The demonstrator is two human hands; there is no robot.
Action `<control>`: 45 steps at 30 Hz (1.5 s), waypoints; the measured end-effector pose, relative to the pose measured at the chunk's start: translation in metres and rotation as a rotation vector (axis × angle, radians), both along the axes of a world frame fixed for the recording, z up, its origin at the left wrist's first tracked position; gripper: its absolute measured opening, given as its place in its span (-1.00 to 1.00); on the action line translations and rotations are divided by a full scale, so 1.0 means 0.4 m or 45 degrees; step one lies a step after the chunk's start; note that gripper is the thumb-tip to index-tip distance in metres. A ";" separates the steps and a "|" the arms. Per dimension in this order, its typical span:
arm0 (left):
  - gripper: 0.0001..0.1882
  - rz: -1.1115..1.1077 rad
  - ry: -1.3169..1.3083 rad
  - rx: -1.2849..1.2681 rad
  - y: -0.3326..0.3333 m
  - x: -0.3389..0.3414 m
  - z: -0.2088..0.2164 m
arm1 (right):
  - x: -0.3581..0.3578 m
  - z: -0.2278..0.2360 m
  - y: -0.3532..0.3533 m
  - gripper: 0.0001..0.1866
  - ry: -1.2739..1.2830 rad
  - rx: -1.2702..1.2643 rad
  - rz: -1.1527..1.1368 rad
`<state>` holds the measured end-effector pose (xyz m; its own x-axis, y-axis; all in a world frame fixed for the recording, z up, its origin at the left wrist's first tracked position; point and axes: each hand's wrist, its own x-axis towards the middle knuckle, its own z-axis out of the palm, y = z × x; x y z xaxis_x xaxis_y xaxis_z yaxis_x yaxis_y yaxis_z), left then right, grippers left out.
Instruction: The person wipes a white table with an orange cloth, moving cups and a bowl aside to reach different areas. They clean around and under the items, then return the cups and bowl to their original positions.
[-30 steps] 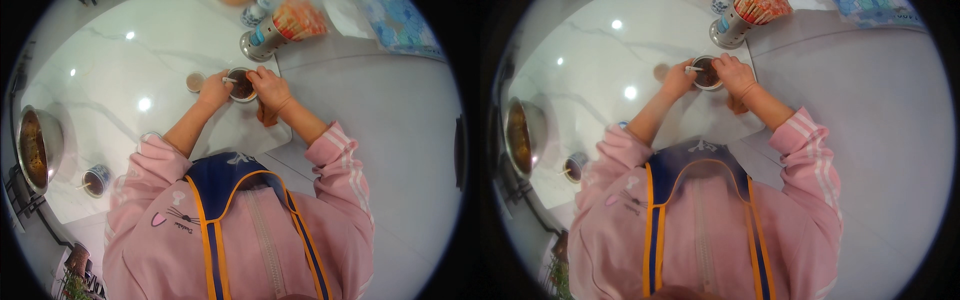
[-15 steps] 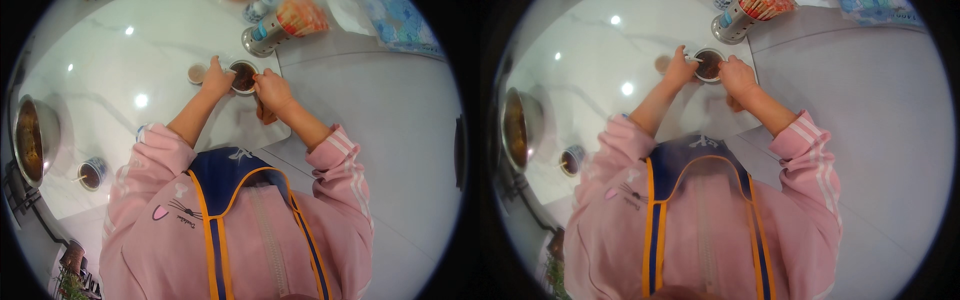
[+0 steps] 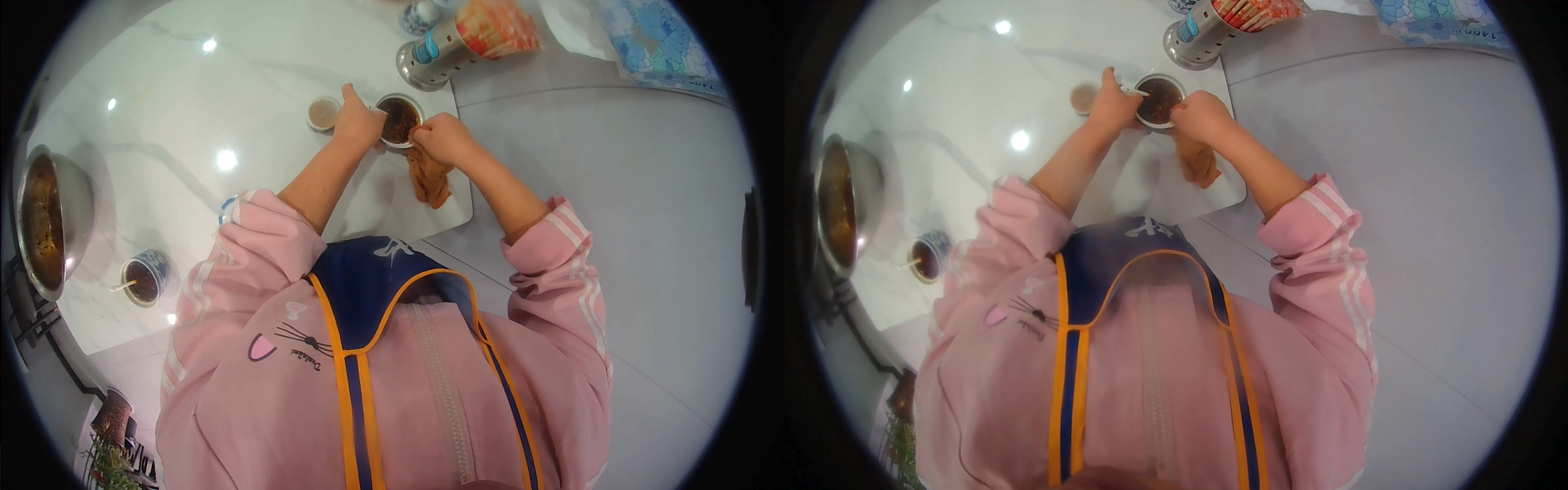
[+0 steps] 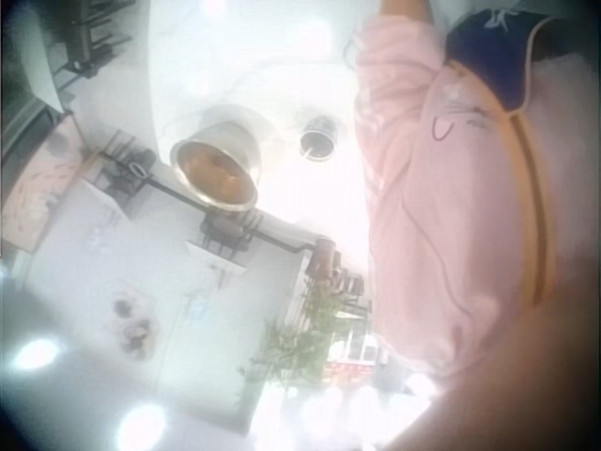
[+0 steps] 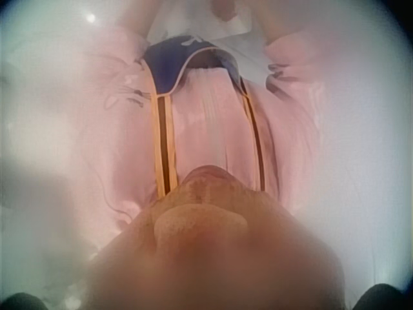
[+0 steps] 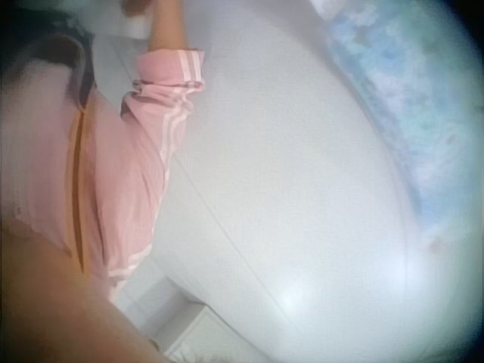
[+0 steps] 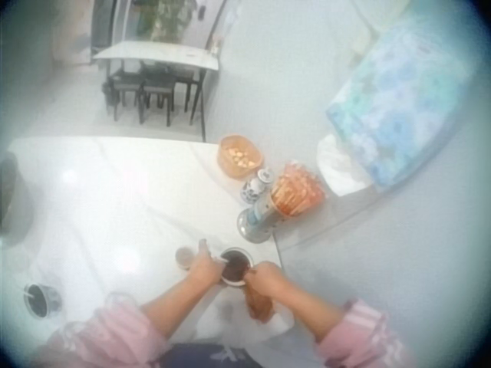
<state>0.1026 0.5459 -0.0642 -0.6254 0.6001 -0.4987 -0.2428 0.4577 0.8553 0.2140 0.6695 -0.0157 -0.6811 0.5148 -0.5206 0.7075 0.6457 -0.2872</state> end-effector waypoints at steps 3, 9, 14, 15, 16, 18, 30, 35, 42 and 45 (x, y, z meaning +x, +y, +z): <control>-0.26 0.018 0.000 0.009 0.004 0.002 -0.002 | 0.002 -0.010 0.011 -0.69 0.027 -0.111 -0.100; -0.26 0.034 -0.067 0.000 0.006 0.002 0.004 | -0.008 -0.011 0.013 -0.70 -0.015 -0.418 -0.376; -0.25 0.027 -0.049 -0.030 0.010 0.003 0.001 | -0.015 0.004 0.001 -0.68 0.059 -0.856 -0.686; -0.24 0.025 -0.044 -0.040 0.011 0.002 -0.001 | -0.016 0.005 0.002 -0.69 0.029 -0.931 -0.740; -0.23 0.022 -0.062 -0.050 0.011 0.001 -0.003 | -0.017 0.005 0.002 -0.70 0.018 -1.051 -0.790; -0.21 0.018 -0.093 -0.066 0.013 -0.003 -0.007 | -0.017 -0.003 0.003 -0.71 0.022 -1.196 -0.912; -0.17 0.058 -0.160 -0.040 0.009 -0.001 -0.010 | 0.002 -0.064 0.019 -0.72 0.117 -1.920 -1.106; -0.15 0.172 -0.602 0.126 -0.031 -0.006 0.040 | 0.032 -0.046 0.018 -0.69 0.279 -2.618 -0.904; -0.33 -0.373 -0.382 0.168 -0.161 0.008 0.080 | 0.172 0.038 -0.058 -0.66 0.456 -2.312 -0.666; -0.61 -0.770 0.151 0.533 -0.196 0.095 0.079 | 0.204 0.030 -0.096 -0.72 0.622 -2.446 -0.746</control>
<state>0.1407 0.4677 -0.0326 -0.1612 0.9816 -0.1022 0.0528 0.1120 0.9923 0.2956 0.6313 -0.0036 -0.8934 -0.1859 -0.4089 0.3455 -0.8662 -0.3611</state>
